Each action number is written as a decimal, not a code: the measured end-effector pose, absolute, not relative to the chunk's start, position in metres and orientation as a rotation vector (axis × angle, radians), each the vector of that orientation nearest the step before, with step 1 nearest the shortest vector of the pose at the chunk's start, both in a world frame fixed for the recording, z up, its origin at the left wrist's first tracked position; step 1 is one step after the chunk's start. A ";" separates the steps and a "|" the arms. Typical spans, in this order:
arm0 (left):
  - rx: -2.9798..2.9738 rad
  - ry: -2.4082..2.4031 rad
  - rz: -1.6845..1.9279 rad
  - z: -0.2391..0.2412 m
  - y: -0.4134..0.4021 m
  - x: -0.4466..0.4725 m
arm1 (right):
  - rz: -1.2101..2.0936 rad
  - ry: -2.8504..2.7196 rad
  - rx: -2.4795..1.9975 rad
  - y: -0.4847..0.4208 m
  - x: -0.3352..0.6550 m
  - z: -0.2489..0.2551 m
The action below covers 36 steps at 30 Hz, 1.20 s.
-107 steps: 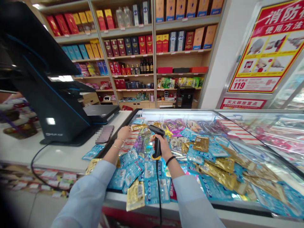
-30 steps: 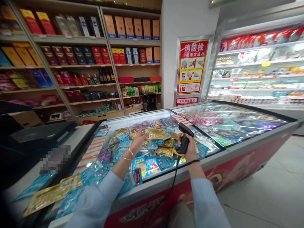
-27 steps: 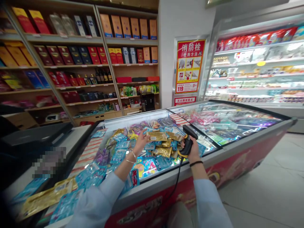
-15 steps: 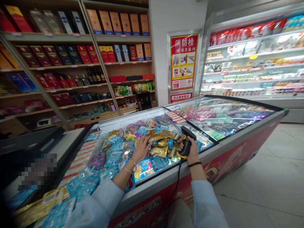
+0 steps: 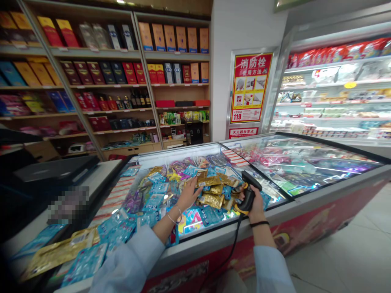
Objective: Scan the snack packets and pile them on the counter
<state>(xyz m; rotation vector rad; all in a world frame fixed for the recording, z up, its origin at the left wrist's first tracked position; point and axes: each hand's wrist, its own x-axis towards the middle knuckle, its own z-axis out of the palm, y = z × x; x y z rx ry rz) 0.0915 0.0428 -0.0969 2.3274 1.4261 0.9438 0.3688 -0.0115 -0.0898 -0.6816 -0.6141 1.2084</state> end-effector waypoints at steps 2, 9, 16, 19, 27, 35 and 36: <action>2.325 1.457 0.962 -0.098 0.040 0.093 | 1.191 -0.636 -0.687 -0.014 0.368 -0.089; 2.260 1.524 1.234 -0.071 0.041 0.089 | 1.123 -0.702 -0.551 -0.032 0.348 -0.062; 2.155 1.816 1.456 -0.004 0.065 -0.028 | 1.251 -0.883 -0.521 -0.024 0.257 -0.005; 2.070 2.101 1.360 -0.012 0.066 -0.105 | 1.353 -0.999 -0.552 -0.010 0.199 0.003; 2.029 2.474 0.830 -0.078 0.052 -0.238 | 1.722 -1.234 -0.567 0.036 0.072 -0.030; 2.241 2.478 0.551 -0.085 0.087 -0.268 | 1.884 -1.144 -0.595 0.046 0.053 -0.061; 2.275 2.451 0.492 -0.084 0.094 -0.268 | 1.885 -1.141 -0.598 0.046 0.053 -0.062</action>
